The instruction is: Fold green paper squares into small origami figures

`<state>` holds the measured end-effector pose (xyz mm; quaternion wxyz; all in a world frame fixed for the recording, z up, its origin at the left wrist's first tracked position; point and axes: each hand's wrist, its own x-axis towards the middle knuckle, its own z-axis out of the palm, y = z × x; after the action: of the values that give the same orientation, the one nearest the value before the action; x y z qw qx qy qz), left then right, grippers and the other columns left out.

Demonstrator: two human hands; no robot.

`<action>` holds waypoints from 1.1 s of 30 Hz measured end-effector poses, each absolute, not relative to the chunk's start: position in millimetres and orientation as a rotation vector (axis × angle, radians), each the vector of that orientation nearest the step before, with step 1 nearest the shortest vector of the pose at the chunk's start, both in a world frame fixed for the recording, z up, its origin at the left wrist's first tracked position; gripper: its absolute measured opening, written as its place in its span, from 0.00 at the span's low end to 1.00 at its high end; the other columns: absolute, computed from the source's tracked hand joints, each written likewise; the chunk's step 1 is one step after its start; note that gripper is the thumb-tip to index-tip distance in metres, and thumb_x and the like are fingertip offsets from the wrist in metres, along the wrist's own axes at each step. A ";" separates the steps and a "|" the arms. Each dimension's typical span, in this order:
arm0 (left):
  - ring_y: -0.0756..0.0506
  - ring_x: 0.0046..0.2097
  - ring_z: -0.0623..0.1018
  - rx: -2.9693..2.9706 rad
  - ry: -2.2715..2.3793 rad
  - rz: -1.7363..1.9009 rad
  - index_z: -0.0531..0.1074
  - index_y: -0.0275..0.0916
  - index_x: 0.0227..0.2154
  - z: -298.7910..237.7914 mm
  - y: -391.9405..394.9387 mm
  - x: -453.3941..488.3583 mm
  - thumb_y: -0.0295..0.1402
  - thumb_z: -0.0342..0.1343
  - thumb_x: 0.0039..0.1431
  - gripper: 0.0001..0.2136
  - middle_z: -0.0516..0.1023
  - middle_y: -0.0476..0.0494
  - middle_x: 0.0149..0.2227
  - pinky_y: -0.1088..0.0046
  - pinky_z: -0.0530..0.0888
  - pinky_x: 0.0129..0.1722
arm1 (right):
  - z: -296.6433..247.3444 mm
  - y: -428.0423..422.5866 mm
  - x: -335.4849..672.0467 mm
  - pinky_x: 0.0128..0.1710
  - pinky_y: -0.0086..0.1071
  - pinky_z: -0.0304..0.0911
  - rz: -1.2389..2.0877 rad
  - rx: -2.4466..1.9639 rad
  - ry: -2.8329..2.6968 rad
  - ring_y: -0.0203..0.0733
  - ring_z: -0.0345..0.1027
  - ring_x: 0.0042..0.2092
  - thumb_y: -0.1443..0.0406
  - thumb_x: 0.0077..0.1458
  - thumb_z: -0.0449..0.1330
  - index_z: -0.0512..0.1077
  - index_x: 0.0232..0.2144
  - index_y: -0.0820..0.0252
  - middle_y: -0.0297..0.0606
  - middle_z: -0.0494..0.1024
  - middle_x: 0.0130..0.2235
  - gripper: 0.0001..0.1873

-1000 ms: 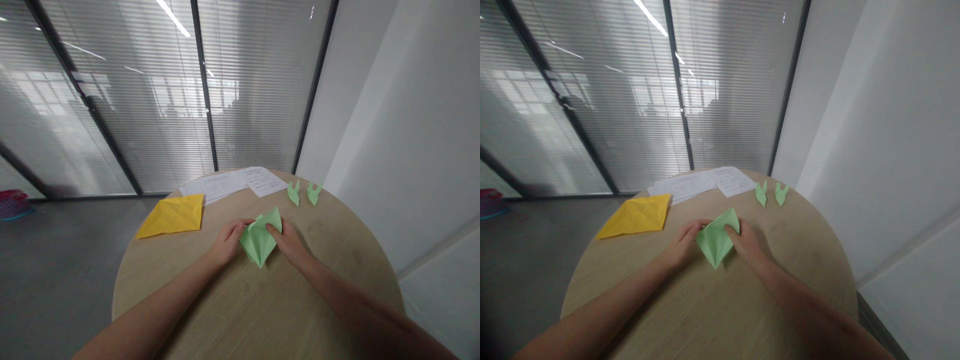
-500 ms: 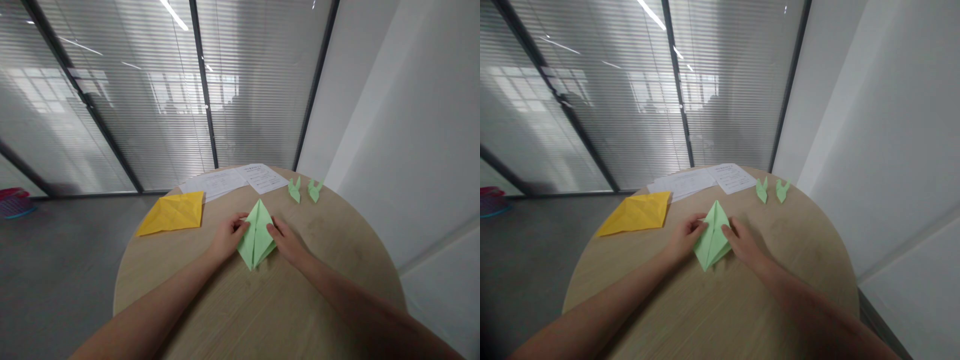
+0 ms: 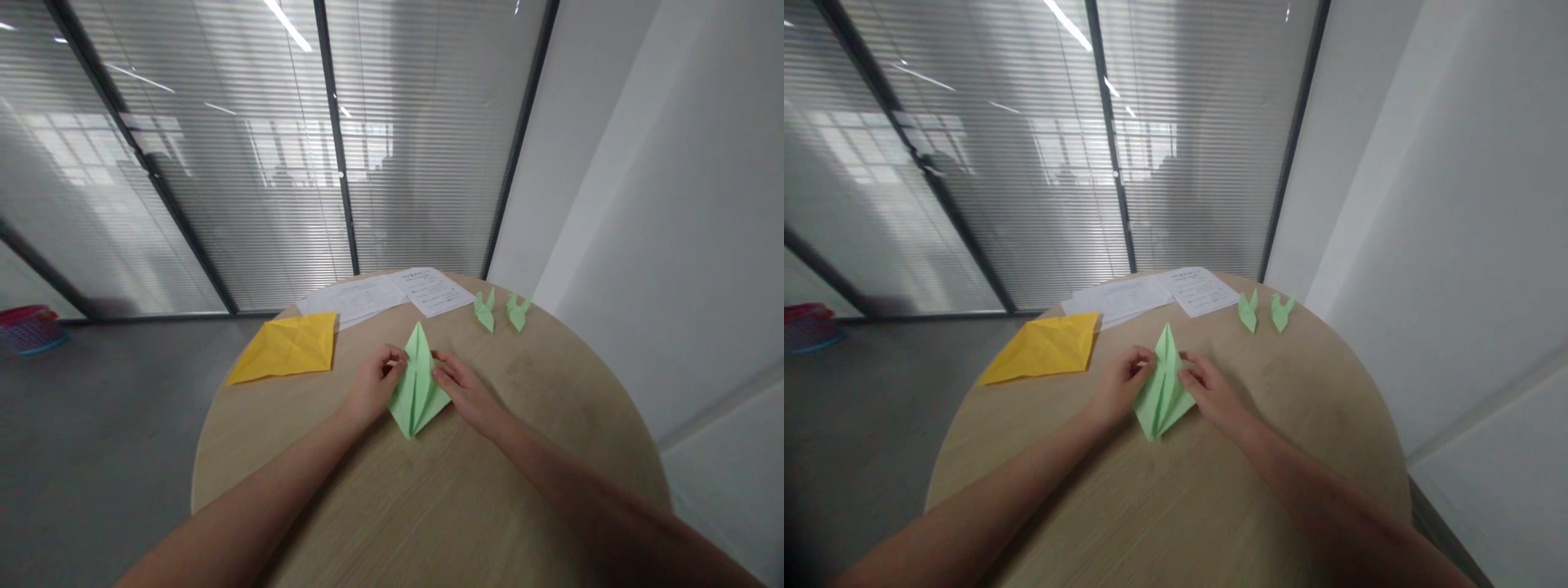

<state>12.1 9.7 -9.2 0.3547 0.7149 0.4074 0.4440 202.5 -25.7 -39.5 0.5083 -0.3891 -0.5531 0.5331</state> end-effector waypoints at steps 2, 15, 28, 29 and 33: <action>0.50 0.31 0.73 1.862 1.032 1.101 0.72 0.37 0.36 -11.0 9.3 11.9 0.32 0.51 0.58 0.07 0.76 0.46 0.35 0.75 0.69 0.30 | -41.0 -24.3 202.1 0.38 0.35 0.67 1.296 -0.932 -1.341 0.42 0.72 0.36 0.54 0.57 0.59 0.65 0.54 0.55 0.40 0.78 0.40 0.24; 0.48 0.37 0.75 2.122 0.945 0.889 0.67 0.42 0.55 3.3 6.8 0.6 0.29 0.54 0.56 0.22 0.77 0.42 0.43 0.72 0.73 0.34 | -35.0 -24.7 205.6 0.38 0.34 0.67 1.449 -0.963 -1.381 0.42 0.74 0.37 0.54 0.51 0.64 0.73 0.45 0.58 0.40 0.79 0.39 0.21; 0.49 0.29 0.73 1.732 0.983 0.926 0.78 0.35 0.37 0.7 13.3 5.1 0.37 0.58 0.54 0.12 0.78 0.43 0.31 0.74 0.69 0.28 | -36.3 -27.2 212.1 0.30 0.29 0.62 1.490 -1.123 -1.511 0.38 0.70 0.30 0.53 0.49 0.65 0.75 0.33 0.61 0.38 0.78 0.32 0.17; 0.49 0.29 0.73 1.733 0.967 0.900 0.78 0.36 0.36 1.9 11.7 4.8 0.38 0.58 0.54 0.12 0.79 0.43 0.32 0.74 0.69 0.28 | -36.2 -27.7 212.4 0.30 0.29 0.61 1.492 -1.126 -1.516 0.38 0.70 0.29 0.52 0.50 0.65 0.75 0.33 0.62 0.37 0.78 0.31 0.18; 0.48 0.29 0.73 1.710 0.904 0.821 0.78 0.35 0.36 3.5 4.4 4.2 0.40 0.59 0.54 0.13 0.78 0.44 0.30 0.74 0.69 0.28 | -32.7 -31.2 212.3 0.30 0.29 0.61 1.519 -1.126 -1.583 0.37 0.69 0.30 0.51 0.50 0.64 0.75 0.33 0.62 0.37 0.77 0.30 0.19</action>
<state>4.2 4.4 3.5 0.4970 0.7062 0.3732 0.3392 212.3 -31.2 -32.7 0.3315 -0.4310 -0.6056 0.5810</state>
